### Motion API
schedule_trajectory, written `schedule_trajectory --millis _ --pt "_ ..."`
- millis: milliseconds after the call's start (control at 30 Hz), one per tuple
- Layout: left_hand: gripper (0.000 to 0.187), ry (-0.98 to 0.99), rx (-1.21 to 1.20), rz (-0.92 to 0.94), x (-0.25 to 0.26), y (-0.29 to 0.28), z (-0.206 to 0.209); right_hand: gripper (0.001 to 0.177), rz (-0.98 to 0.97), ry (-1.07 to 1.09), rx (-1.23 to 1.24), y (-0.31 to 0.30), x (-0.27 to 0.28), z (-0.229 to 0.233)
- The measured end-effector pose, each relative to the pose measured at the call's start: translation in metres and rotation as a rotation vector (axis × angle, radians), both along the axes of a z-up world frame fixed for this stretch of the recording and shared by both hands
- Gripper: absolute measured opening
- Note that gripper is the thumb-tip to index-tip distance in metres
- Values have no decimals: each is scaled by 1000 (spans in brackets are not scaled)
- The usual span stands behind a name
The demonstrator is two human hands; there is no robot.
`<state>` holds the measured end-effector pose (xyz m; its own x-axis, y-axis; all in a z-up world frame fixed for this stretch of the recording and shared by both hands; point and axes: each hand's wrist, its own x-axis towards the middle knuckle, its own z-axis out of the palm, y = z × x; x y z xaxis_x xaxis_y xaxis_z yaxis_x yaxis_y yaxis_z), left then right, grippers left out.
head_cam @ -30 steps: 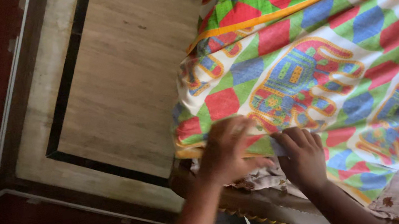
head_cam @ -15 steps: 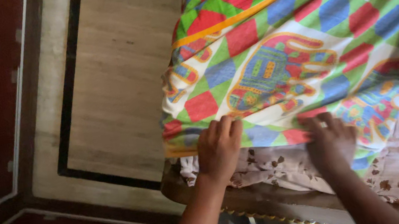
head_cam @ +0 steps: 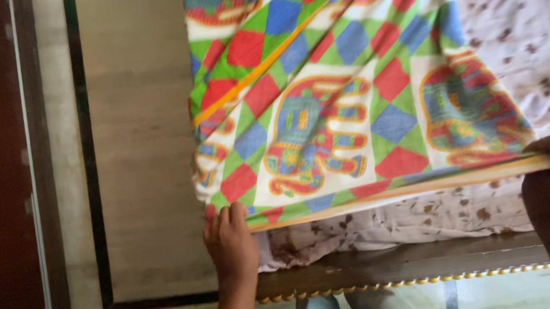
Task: The person folds a patterned blanket on a bed by repeatedly bringing the edges together and smoothing it out.
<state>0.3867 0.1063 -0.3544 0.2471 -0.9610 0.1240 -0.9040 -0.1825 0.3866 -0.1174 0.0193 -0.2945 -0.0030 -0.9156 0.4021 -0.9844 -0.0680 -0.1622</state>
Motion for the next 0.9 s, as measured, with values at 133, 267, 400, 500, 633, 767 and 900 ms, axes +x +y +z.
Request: schedule_trajectory --millis 133,267,400,500,633,767,900 --pt "20 -54 89 15 10 -2 19 17 -39 44 -31 27 -28 20" --pt "29 -71 118 -46 16 -21 35 16 -154 13 -73 41 -59 26" --pt "29 82 -35 -119 23 -30 55 9 -168 -45 -219 27 -64 51" --pt "32 146 -57 -125 13 -30 79 5 -118 14 -390 10 -56 75" --pt "32 187 -58 -206 2 -25 113 9 -251 -131 -116 -6 -71 95" --pt "35 59 -8 -325 -11 -32 136 9 -288 -235 -30 -23 -90 116" --pt "39 36 34 -486 -26 -36 141 9 -309 -196 16 -29 -118 141"
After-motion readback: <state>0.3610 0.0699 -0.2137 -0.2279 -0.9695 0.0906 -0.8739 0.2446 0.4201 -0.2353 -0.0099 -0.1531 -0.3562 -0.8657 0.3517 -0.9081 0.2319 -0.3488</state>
